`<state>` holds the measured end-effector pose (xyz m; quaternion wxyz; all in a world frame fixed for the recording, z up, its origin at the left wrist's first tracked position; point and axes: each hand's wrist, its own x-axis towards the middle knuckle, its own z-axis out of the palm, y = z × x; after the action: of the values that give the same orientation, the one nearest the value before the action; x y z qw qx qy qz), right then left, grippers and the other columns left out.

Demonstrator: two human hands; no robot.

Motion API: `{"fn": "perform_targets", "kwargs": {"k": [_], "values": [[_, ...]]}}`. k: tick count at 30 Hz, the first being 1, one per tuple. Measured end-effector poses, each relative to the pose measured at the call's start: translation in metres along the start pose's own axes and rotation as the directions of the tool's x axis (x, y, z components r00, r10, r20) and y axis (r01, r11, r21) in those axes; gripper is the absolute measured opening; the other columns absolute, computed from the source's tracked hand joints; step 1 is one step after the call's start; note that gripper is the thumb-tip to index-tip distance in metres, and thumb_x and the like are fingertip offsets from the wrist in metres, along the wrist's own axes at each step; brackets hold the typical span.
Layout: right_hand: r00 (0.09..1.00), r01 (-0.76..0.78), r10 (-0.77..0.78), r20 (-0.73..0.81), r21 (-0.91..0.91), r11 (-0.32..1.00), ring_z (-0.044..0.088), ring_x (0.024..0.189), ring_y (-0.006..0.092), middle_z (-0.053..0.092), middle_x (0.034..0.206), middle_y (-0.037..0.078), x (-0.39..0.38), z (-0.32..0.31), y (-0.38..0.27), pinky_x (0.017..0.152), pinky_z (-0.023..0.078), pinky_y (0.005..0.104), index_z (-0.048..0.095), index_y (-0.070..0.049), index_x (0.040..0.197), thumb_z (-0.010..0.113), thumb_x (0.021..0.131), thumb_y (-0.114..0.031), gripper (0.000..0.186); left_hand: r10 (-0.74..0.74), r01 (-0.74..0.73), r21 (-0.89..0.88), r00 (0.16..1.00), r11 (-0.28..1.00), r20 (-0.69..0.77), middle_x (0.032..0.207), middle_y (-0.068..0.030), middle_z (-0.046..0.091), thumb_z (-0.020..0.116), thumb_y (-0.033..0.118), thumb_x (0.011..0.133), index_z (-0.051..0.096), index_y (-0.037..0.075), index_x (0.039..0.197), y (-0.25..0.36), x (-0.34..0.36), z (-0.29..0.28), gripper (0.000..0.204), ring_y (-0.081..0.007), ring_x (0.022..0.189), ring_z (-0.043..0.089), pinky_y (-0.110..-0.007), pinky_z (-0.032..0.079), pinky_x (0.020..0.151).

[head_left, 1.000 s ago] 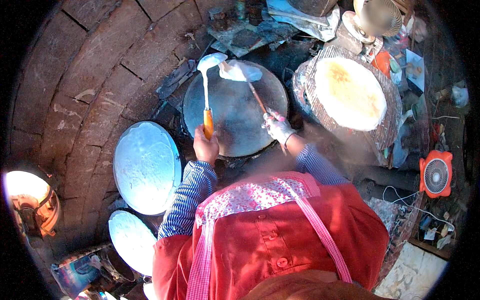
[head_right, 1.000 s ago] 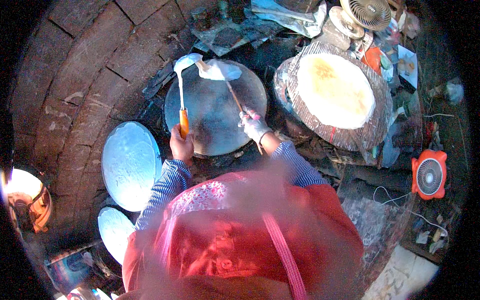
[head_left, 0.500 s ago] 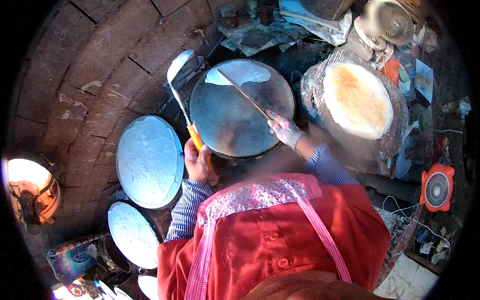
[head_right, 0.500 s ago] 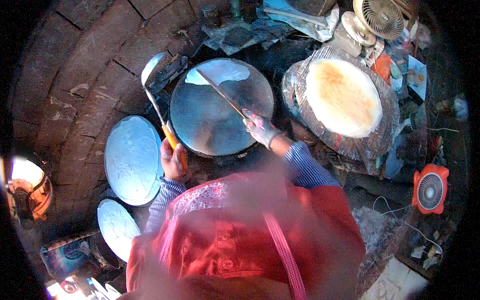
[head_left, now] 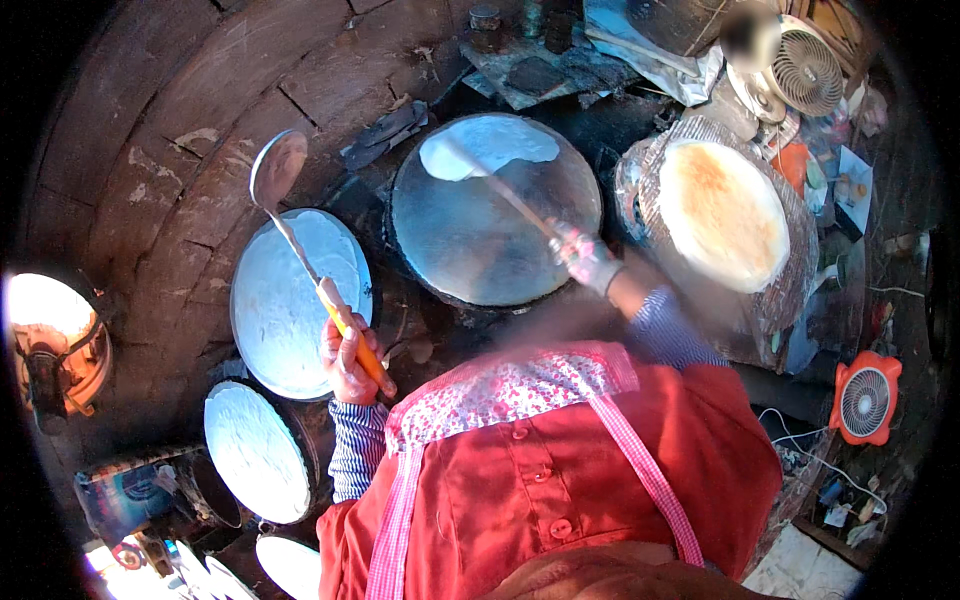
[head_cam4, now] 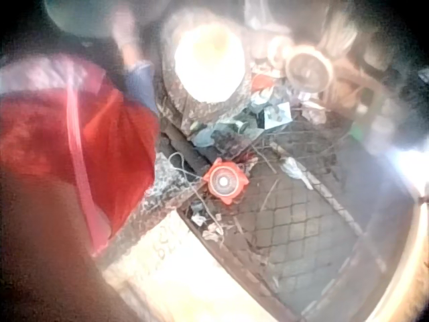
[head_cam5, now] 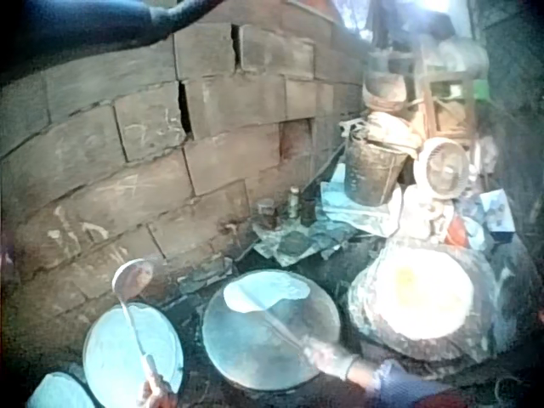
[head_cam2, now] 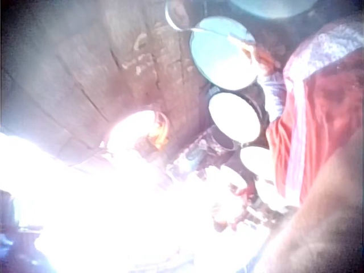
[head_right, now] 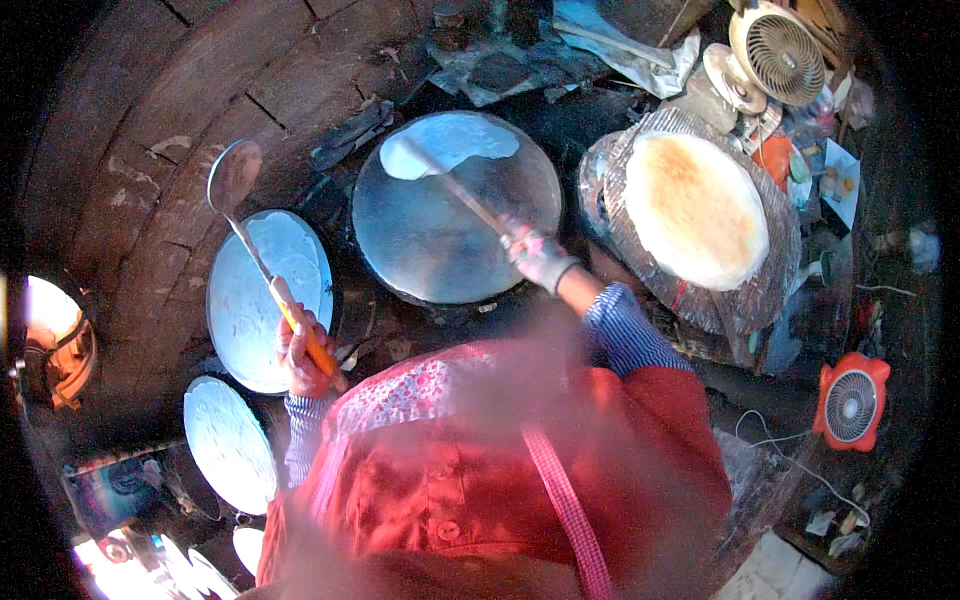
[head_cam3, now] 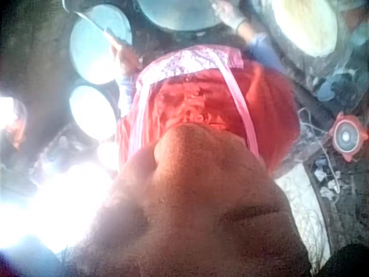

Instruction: The person scoops white batter from a metal bowl and spreads it onto multiple hot, round griddles using a wooden stick. They flip the cooking crepes and stack the finished ones on a nearby surface. The process is repeated continuously across several griddles.

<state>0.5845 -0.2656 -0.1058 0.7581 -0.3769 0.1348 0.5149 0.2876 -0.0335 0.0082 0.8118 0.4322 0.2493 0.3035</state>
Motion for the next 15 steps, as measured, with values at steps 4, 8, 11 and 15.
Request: {"fn": "perform_targets", "kwargs": {"k": [4,8,11,15], "values": [[0.966,0.245,-0.229,0.118,-0.153,0.957,0.044,0.062,0.0099,0.049,0.086,0.004,0.055,-0.034,-0.035,0.058,0.040,0.0207,0.043,-0.007,0.119,0.040,0.087,-0.015,0.033,0.018,-0.018,0.005,1.000,1.000,0.010,0.077,-0.0033,0.046,0.055,0.009,0.078,0.041,0.004,0.105,0.005,-0.001,-0.012,0.031,-0.0103,0.058,0.046,-0.022,0.041,0.047],[0.939,0.337,-0.180,0.292,-0.687,0.644,0.047,0.076,0.0121,0.045,0.115,0.006,0.057,-0.024,-0.020,0.061,0.041,0.0203,0.034,-0.003,0.124,0.041,0.079,-0.005,0.045,0.071,-0.062,0.105,0.994,0.993,-0.087,0.076,-0.0036,0.045,0.055,0.002,0.075,0.039,0.003,0.106,0.009,-0.002,-0.022,0.035,-0.0101,0.055,0.046,-0.022,0.042,0.045],[0.958,0.080,0.065,0.279,-0.479,0.874,0.045,0.072,0.0103,0.047,0.116,0.006,0.038,-0.042,-0.016,0.059,0.039,0.0186,0.037,-0.005,0.124,0.043,0.075,-0.014,0.051,0.080,-0.072,0.087,0.993,0.994,-0.092,0.077,-0.0037,0.045,0.055,0.001,0.075,0.039,0.003,0.105,0.012,-0.004,-0.027,0.034,-0.0102,0.055,0.046,-0.023,0.042,0.045],[0.976,0.113,0.046,0.211,-0.683,0.722,0.045,0.073,0.0098,0.048,0.116,0.006,-0.014,-0.019,-0.022,0.060,0.039,0.0187,0.043,-0.006,0.122,0.043,0.076,-0.017,0.047,0.083,-0.073,0.069,0.985,0.995,-0.149,0.077,-0.0033,0.045,0.055,0.002,0.076,0.039,0.004,0.105,0.014,-0.015,-0.031,0.033,-0.0101,0.056,0.046,-0.023,0.042,0.046]]}}
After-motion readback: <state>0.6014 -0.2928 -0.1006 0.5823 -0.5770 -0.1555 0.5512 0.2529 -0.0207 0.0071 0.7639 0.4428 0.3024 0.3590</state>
